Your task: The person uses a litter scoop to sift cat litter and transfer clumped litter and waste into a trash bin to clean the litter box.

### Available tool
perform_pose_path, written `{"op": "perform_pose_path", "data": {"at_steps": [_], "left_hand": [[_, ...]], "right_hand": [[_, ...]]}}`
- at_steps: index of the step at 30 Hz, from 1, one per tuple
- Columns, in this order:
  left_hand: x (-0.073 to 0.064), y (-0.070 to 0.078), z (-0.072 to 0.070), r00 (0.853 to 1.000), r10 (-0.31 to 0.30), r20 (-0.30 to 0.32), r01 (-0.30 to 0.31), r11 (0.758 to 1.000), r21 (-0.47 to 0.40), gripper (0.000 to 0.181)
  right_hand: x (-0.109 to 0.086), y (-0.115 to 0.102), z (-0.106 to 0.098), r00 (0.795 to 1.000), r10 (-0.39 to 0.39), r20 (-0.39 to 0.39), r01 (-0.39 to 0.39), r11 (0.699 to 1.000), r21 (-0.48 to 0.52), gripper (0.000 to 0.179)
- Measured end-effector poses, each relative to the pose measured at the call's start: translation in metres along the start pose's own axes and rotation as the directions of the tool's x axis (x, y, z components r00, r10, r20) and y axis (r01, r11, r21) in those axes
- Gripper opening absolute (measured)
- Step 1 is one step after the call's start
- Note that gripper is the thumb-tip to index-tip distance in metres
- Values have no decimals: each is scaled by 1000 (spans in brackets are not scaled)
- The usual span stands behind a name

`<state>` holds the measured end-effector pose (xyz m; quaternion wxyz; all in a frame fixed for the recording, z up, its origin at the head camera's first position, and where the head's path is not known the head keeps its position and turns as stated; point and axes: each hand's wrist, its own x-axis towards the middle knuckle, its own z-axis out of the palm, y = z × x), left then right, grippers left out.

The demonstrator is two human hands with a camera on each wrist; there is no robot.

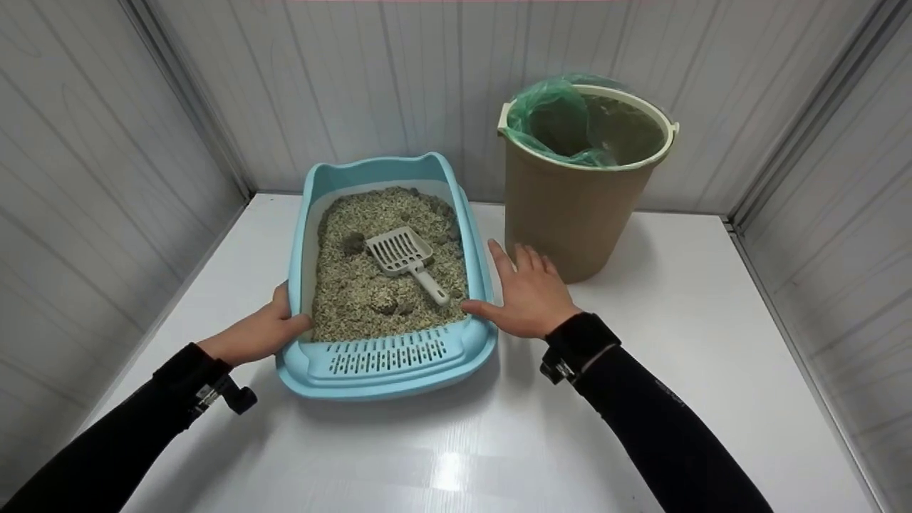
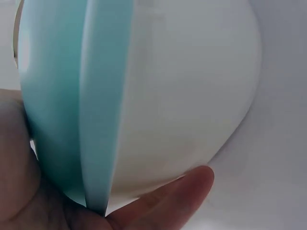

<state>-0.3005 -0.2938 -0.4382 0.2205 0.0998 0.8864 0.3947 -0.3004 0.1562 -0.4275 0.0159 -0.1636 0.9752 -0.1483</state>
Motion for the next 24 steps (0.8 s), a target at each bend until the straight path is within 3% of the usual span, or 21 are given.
{"op": "perform_pose_path", "data": {"at_steps": [14, 18, 24], "left_hand": [[0, 6, 14, 1000, -11, -25, 11, 1000, -6, 104], [-2, 6, 6, 999, -49, -13, 49, 998, 30, 109], [4, 7, -23, 997, -65, -29, 67, 995, 70, 118]], "right_hand": [[15, -8, 9, 997, -33, 77, 29, 998, 53, 123], [18, -15, 1, 995, -46, 89, 41, 998, 54, 118], [27, -43, -37, 993, -114, 22, 114, 993, -32, 94]]}}
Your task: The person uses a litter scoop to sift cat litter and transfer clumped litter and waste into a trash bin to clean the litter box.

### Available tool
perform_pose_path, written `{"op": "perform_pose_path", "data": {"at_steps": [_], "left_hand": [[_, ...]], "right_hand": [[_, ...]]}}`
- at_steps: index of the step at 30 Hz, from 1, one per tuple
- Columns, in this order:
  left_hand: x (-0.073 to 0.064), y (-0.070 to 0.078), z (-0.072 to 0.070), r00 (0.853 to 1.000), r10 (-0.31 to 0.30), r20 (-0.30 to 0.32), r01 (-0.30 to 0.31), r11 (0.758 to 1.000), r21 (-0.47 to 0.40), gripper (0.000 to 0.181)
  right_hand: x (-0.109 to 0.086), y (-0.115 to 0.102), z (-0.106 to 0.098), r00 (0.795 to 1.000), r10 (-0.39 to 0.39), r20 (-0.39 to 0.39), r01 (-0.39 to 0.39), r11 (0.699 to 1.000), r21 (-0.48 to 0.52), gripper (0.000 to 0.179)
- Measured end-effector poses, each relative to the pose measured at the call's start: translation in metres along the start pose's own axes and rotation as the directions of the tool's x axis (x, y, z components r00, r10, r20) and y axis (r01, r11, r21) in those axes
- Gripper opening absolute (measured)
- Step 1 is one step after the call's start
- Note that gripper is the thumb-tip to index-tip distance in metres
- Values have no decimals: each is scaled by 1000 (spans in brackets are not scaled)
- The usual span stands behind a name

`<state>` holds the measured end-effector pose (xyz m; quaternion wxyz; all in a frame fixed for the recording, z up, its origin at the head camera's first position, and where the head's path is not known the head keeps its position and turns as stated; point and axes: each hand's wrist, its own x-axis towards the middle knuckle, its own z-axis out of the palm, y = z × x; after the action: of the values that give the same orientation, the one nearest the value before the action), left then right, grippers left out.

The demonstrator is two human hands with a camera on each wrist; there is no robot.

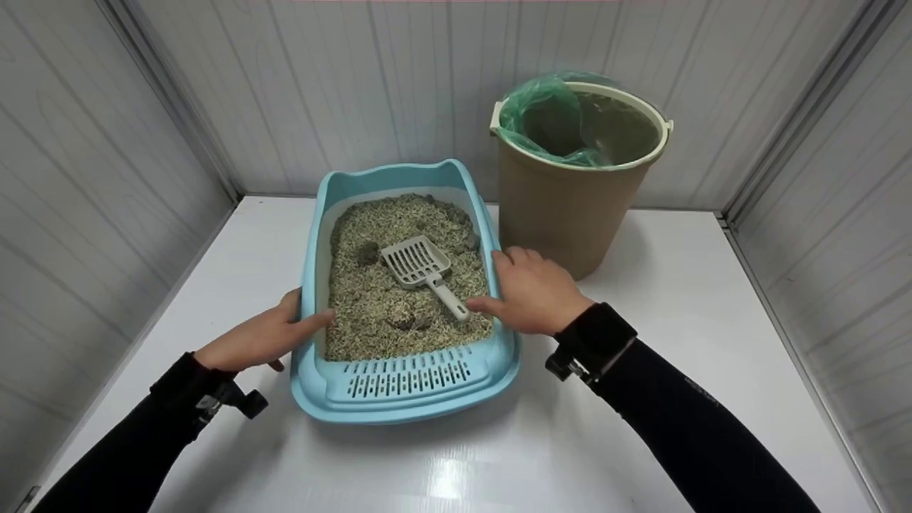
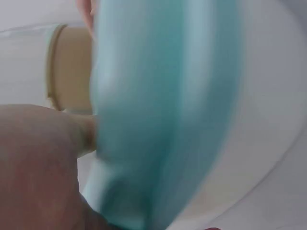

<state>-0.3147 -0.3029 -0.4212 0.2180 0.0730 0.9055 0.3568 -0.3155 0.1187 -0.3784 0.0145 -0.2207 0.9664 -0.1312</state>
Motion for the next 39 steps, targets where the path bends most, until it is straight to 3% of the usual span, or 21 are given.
{"op": "perform_pose_path", "data": {"at_steps": [4, 8, 10, 13, 17, 24, 31, 36, 39], "left_hand": [[16, -5, -16, 998, -35, -56, 31, 998, -55, 124], [33, -11, -22, 994, -51, -101, 32, 983, -182, 115], [40, -14, -22, 994, -39, -102, 12, 968, -249, 103], [48, -15, -22, 997, -10, -79, -15, 951, -309, 91], [52, -17, -22, 999, 17, -47, -33, 940, -340, 91], [51, -19, -19, 1000, 24, -13, -27, 923, -384, 84], [47, -19, -16, 1000, 13, -5, -14, 933, -358, 89], [50, -24, -18, 1000, 2, -5, -4, 937, -349, 95], [50, -27, -18, 1000, 5, -13, -10, 939, -343, 96]], "right_hand": [[20, -27, -19, 999, -37, -28, 35, 996, -80, 64], [48, -56, -19, 995, 15, 103, -2, 991, -131, 48], [61, -67, -15, 976, 76, 205, -45, 987, -153, 47], [77, -75, -6, 931, 160, 330, -99, 976, -193, 48], [93, -74, 10, 901, 176, 396, -105, 975, -195, 50], [105, -68, 33, 892, 184, 412, -132, 980, -151, 53], [117, -64, 45, 838, 276, 470, -217, 960, -177, 40], [128, -62, 42, 845, 248, 473, -219, 969, -117, 37], [135, -62, 35, 833, 234, 501, -216, 972, -95, 35]]}}
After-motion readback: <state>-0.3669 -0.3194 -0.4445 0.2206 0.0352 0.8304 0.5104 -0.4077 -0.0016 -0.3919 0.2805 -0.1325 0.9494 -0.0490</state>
